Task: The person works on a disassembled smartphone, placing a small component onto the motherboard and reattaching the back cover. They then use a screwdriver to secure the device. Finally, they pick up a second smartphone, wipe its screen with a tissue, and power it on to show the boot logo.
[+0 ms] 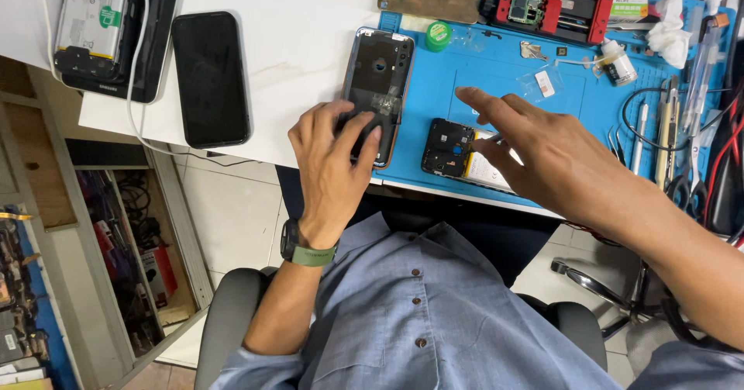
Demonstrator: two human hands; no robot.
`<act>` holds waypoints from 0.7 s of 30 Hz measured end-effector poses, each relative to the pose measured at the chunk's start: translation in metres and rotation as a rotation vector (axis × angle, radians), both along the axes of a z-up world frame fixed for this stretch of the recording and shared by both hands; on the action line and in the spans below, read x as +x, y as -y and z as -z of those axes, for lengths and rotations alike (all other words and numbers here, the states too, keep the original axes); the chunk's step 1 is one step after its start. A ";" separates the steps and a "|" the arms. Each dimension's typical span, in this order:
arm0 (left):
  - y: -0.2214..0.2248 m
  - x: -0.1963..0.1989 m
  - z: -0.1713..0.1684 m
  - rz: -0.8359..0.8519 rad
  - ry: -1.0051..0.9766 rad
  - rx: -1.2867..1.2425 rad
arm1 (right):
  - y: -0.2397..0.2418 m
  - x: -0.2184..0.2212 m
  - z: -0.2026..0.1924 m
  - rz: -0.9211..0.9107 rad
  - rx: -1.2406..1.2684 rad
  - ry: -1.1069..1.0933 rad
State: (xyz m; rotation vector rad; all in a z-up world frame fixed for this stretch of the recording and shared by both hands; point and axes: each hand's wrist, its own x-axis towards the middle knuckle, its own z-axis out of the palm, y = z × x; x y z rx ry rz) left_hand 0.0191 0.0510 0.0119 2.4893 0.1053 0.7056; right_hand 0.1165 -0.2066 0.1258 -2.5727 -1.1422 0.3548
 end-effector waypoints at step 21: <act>-0.007 0.030 -0.007 -0.088 -0.125 -0.719 | -0.026 0.005 0.019 0.187 0.734 -0.045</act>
